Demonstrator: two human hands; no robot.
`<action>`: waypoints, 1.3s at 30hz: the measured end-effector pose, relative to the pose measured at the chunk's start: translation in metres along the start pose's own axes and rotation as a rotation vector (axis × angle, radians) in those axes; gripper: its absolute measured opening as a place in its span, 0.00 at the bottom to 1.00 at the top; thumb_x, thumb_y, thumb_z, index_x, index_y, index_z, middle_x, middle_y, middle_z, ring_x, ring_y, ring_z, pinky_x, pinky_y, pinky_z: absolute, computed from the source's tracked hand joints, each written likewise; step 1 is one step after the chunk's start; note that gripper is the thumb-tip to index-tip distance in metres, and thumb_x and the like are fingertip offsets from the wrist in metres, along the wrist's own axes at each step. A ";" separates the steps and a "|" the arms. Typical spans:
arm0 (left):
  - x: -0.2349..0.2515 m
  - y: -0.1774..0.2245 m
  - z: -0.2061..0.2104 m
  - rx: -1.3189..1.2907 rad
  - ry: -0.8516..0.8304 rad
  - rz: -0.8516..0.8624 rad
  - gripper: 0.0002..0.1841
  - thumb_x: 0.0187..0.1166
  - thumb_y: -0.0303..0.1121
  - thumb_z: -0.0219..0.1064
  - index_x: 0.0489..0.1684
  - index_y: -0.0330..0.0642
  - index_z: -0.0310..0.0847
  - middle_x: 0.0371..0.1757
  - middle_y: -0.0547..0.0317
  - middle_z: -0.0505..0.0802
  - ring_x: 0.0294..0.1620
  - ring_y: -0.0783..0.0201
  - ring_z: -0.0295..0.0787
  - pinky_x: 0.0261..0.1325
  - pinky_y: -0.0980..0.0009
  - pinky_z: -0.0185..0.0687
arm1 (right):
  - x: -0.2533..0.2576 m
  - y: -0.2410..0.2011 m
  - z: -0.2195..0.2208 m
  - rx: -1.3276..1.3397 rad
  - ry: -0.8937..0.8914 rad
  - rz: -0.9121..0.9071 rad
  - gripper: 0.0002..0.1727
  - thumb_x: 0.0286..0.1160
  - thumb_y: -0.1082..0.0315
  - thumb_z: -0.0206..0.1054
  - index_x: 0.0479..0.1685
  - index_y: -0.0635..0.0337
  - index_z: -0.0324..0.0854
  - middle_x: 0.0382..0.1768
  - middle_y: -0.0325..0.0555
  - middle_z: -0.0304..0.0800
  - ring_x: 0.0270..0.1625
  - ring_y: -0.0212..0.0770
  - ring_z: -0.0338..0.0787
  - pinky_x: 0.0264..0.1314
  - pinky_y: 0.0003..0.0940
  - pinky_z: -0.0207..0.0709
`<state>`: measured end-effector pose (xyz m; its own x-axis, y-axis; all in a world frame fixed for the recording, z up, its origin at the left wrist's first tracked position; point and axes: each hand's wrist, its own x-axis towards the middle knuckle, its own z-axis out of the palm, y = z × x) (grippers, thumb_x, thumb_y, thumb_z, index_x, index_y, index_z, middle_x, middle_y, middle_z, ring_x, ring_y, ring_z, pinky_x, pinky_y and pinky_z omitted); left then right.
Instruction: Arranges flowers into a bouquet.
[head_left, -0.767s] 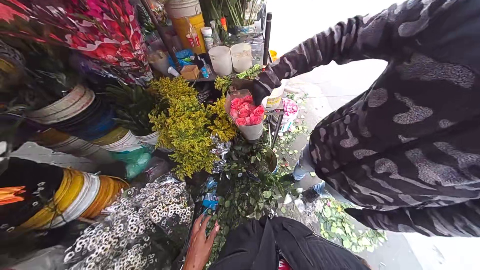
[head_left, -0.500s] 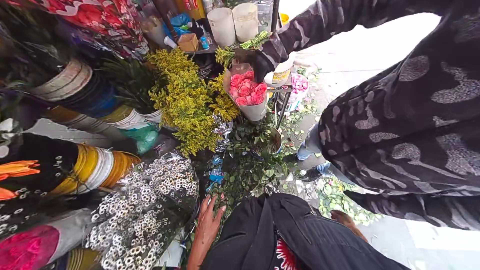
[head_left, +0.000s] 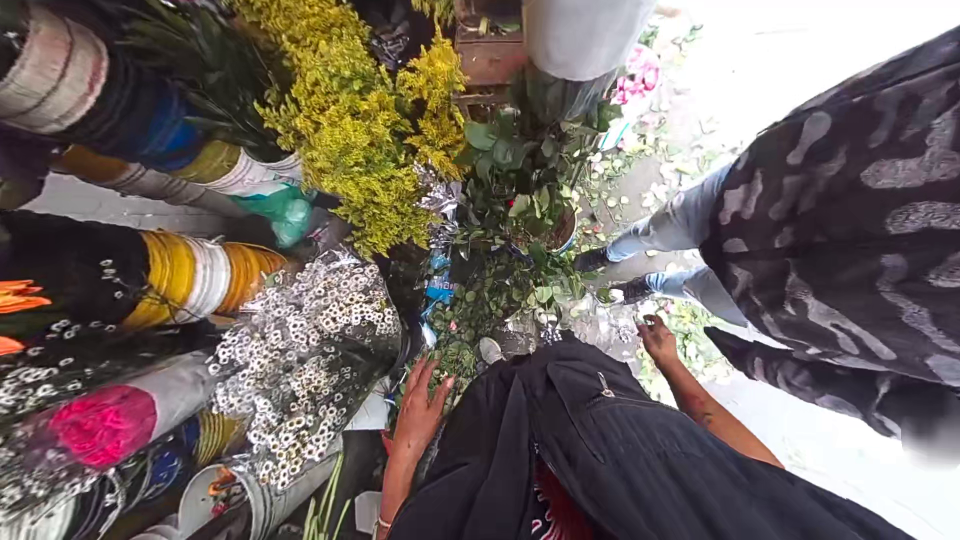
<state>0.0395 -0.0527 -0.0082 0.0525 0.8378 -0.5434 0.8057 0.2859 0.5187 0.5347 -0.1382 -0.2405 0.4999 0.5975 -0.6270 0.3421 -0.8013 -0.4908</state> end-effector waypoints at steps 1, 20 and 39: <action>0.007 -0.002 0.004 -0.011 -0.016 -0.018 0.28 0.86 0.44 0.64 0.78 0.33 0.75 0.86 0.34 0.70 0.88 0.38 0.64 0.87 0.41 0.58 | 0.002 -0.001 -0.002 -0.033 -0.012 0.020 0.26 0.89 0.59 0.58 0.74 0.72 0.72 0.54 0.73 0.89 0.56 0.69 0.91 0.63 0.67 0.79; 0.035 -0.063 0.096 -0.179 -0.278 -0.219 0.27 0.87 0.43 0.63 0.78 0.34 0.76 0.82 0.38 0.77 0.84 0.42 0.71 0.85 0.42 0.63 | 0.130 -0.211 0.127 0.429 -0.025 -0.086 0.28 0.90 0.62 0.56 0.83 0.69 0.63 0.73 0.66 0.77 0.60 0.50 0.91 0.61 0.42 0.87; 0.052 -0.112 0.155 -0.331 -0.291 -0.373 0.24 0.86 0.37 0.63 0.75 0.31 0.78 0.75 0.35 0.83 0.75 0.44 0.82 0.80 0.50 0.76 | 0.280 -0.205 0.186 0.636 -0.009 0.224 0.38 0.86 0.60 0.66 0.90 0.58 0.51 0.73 0.64 0.76 0.53 0.50 0.92 0.51 0.41 0.89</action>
<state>0.0431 -0.1130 -0.1973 -0.0021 0.5034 -0.8640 0.5758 0.7071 0.4105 0.4568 0.1987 -0.4277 0.4966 0.4216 -0.7587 -0.3052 -0.7335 -0.6073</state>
